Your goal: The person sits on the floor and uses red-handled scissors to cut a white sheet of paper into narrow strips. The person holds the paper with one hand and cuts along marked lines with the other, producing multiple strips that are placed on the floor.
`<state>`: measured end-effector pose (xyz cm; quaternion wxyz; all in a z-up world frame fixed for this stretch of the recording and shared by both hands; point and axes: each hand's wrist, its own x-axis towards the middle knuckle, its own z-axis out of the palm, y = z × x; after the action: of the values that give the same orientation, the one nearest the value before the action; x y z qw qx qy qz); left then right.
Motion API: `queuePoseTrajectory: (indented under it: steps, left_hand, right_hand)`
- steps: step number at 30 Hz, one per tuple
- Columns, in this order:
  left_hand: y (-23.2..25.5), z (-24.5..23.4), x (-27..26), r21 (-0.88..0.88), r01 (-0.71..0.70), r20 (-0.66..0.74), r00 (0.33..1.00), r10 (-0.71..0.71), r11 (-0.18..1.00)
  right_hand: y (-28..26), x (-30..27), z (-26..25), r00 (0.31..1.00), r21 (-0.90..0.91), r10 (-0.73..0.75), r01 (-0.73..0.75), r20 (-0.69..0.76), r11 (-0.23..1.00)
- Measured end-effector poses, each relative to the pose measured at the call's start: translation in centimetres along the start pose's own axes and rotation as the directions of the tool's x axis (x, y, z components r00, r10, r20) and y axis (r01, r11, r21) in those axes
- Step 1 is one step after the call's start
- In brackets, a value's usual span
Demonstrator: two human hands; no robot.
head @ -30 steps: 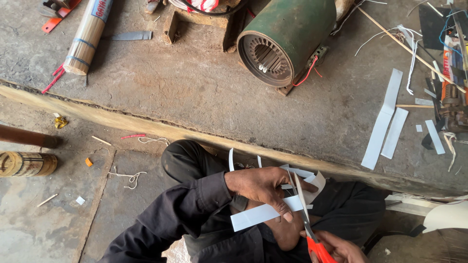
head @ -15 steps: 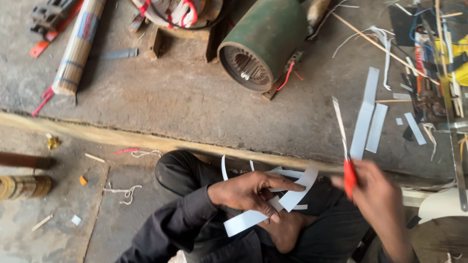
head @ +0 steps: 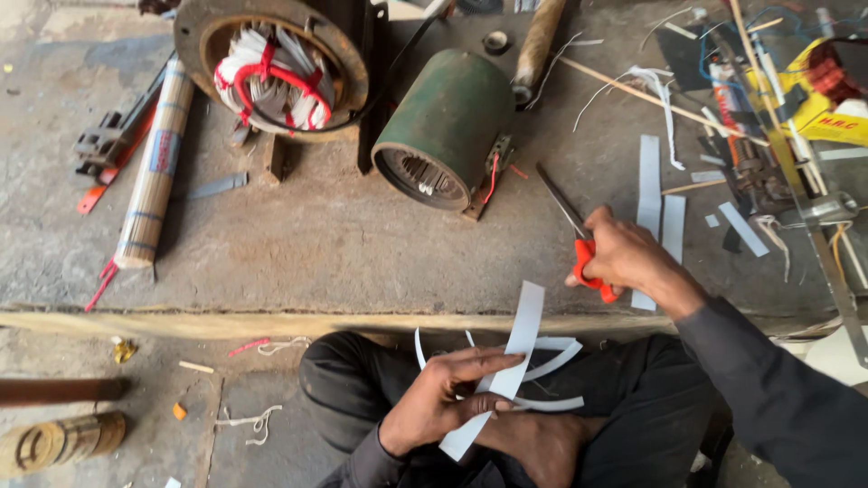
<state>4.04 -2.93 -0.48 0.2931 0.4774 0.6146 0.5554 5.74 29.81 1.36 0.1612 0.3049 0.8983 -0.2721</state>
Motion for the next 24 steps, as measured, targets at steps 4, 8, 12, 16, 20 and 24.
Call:
queuePoseTrajectory:
  steps: [4,8,12,16,20,24]
  left_hand:
    - [-0.3,0.6,0.2,-0.040,0.044,-0.029,0.999,-0.045,0.998]
    - [0.0,1.1,0.3,-0.048,0.007,-0.069,0.998,-0.010,0.999]
    - [0.3,1.1,0.8,0.017,0.083,-0.062,0.995,-0.082,0.996]
    - [-0.6,1.8,0.9,0.068,-0.042,-0.123,0.991,0.050,0.997]
    - [-0.9,1.8,1.7,-0.192,-0.001,-0.213,0.976,-0.040,0.981]
    - [-2.3,2.1,2.2,-0.477,-0.013,-0.272,0.953,-0.134,0.879]
  right_hand:
    - [2.3,0.2,-0.1,0.986,0.473,-0.143,0.088,0.081,0.877]
    - [3.2,-2.4,1.2,0.986,0.333,-0.164,0.166,-0.035,0.928]
    - [2.9,-7.2,8.2,0.945,0.825,-0.297,0.054,0.140,0.562]
    - [4.4,-7.1,13.0,0.919,0.992,-0.384,0.116,-0.091,0.041]
    - [6.1,-8.5,13.5,0.982,0.980,-0.066,0.183,-0.179,0.072]
    - [7.4,-11.5,17.5,0.989,0.919,-0.089,0.144,-0.120,0.368]
